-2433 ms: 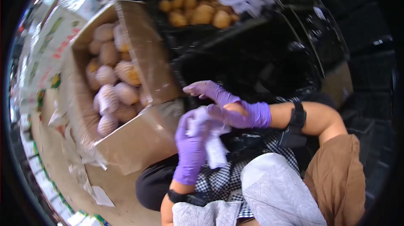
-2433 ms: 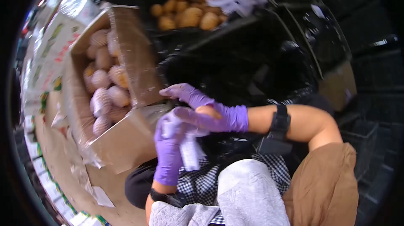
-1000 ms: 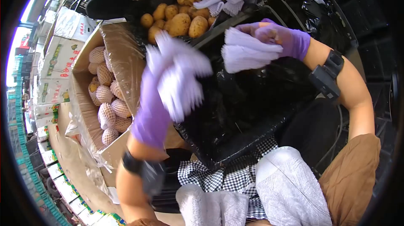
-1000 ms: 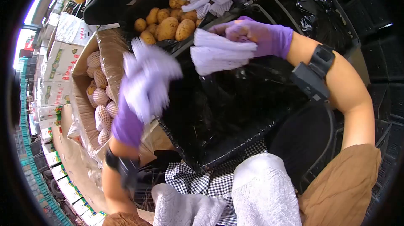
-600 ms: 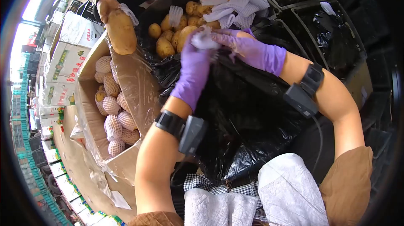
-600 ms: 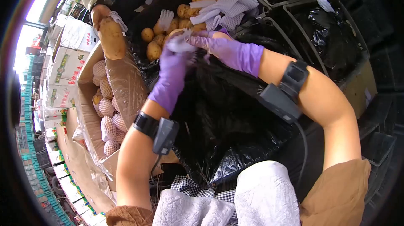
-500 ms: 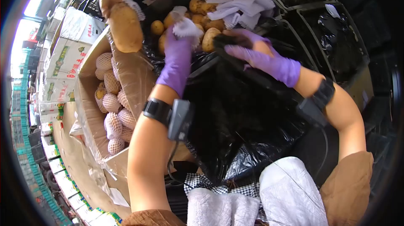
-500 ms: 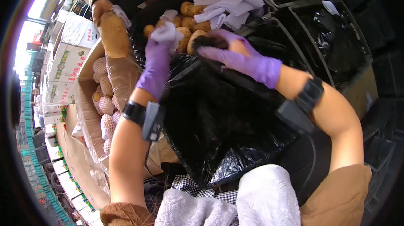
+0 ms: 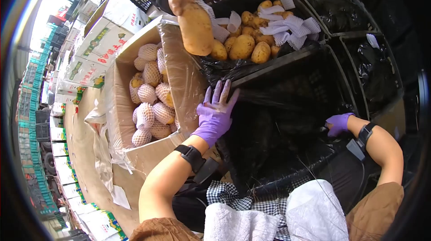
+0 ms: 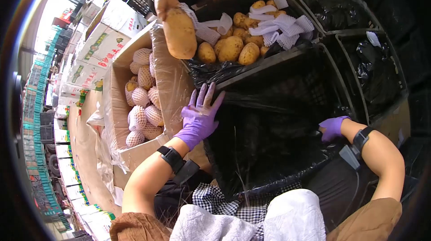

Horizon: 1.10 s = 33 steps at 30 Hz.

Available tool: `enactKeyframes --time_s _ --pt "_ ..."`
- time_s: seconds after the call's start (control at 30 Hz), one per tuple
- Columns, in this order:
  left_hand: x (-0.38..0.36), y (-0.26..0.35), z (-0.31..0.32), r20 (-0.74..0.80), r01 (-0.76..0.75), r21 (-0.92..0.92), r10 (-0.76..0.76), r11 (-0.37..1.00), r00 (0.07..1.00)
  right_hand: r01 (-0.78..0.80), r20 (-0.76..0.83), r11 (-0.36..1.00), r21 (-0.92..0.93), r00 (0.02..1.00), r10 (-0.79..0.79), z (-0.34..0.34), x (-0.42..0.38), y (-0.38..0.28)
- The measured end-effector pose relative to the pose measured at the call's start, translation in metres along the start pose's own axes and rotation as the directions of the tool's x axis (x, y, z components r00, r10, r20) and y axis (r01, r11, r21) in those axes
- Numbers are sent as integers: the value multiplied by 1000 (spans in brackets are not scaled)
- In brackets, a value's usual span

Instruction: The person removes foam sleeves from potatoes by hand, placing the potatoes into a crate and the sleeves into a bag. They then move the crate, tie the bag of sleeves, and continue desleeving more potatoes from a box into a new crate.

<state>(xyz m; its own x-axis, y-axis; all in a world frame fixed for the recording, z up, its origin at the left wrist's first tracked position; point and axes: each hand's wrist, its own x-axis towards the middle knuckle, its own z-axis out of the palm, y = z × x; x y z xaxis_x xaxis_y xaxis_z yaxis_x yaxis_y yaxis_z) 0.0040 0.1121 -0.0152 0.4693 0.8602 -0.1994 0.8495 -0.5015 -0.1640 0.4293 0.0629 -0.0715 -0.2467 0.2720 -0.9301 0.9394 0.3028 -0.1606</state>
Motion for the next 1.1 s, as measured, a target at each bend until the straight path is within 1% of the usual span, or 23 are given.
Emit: enactKeyframes --time_s 0.07,0.1,0.17,0.2,0.23,0.27,0.33,0.37,0.4,0.47,0.53,0.6,0.67,0.7,0.73,0.8,0.83,0.87,0.9,0.93,1.0,1.07,1.1 --pt "-12 0 2 91 38 -69 -32 997 995 57 -89 960 273 995 -33 -15 -34 -26" --pt "-17 5 6 4 29 136 -30 990 1000 114 -122 917 383 990 -72 -22 -49 -42" --pt "-13 8 52 -224 157 105 -130 982 966 230 -177 783 578 972 -154 -36 -82 -89" --pt "-15 12 66 -328 210 74 -175 975 929 278 -199 695 663 960 -195 -41 -96 -117" --pt "-24 21 66 -363 232 -187 -287 955 886 314 -216 622 718 949 -230 -40 -102 -141" --pt "-39 20 56 -254 141 47 -124 989 959 337 -227 533 776 938 -261 -33 -107 -163" --pt "-57 22 31 -159 80 -54 -88 995 983 470 -339 557 685 882 -327 -18 -103 -199" --pt "-68 22 13 -247 49 -259 -115 965 962 544 -509 715 439 807 -301 16 -66 -215" --pt "-81 26 -1 -194 111 -308 -177 945 965 527 -655 835 156 688 -312 47 -30 -230" --pt "-109 32 -17 -112 207 -446 -284 871 952 789 -648 520 327 588 -484 50 -28 -256" --pt "-150 36 -16 -155 116 -427 -199 897 968 608 -473 792 -52 684 -556 54 -27 -272" --pt "-184 39 -22 77 99 -502 -70 859 995 563 -512 735 -379 533 -673 65 -16 -273" --pt "-215 43 -11 198 68 -724 113 687 974 680 -437 682 -267 545 -715 53 -17 -259" --pt "-226 52 -13 210 97 -744 93 661 973 730 -542 638 -244 443 -715 50 -22 -254" --pt "-228 53 -18 352 181 -747 149 640 924 793 -634 565 -228 320 -704 45 -25 -250" --pt "-221 62 -13 206 140 -837 67 528 976 814 -693 579 -53 387 -608 13 -45 -248" --pt "-215 69 -13 145 98 -779 26 620 989 863 -832 504 -35 254 -494 3 -48 -254" --pt "-204 79 -6 58 75 -872 -50 483 997 902 -935 429 -52 107 -339 -7 -50 -262" --pt "-188 85 2 219 215 -963 7 162 976 888 -983 441 -133 -62 -172 -15 -61 -281" --pt "-173 92 10 373 379 -912 65 -157 925 898 -978 389 -205 -169 -125 -21 -66 -299" --pt "-150 94 -7 396 396 -866 66 -305 916 923 -946 345 -172 -57 -319 -33 -83 -317" --pt "-130 88 -24 321 314 -915 14 -254 947 730 -965 631 -262 -222 -143 -23 -111 -318" --pt "-120 86 -31 289 281 -936 -7 -214 957 659 -974 734 -166 -224 -20 -20 -109 -312"
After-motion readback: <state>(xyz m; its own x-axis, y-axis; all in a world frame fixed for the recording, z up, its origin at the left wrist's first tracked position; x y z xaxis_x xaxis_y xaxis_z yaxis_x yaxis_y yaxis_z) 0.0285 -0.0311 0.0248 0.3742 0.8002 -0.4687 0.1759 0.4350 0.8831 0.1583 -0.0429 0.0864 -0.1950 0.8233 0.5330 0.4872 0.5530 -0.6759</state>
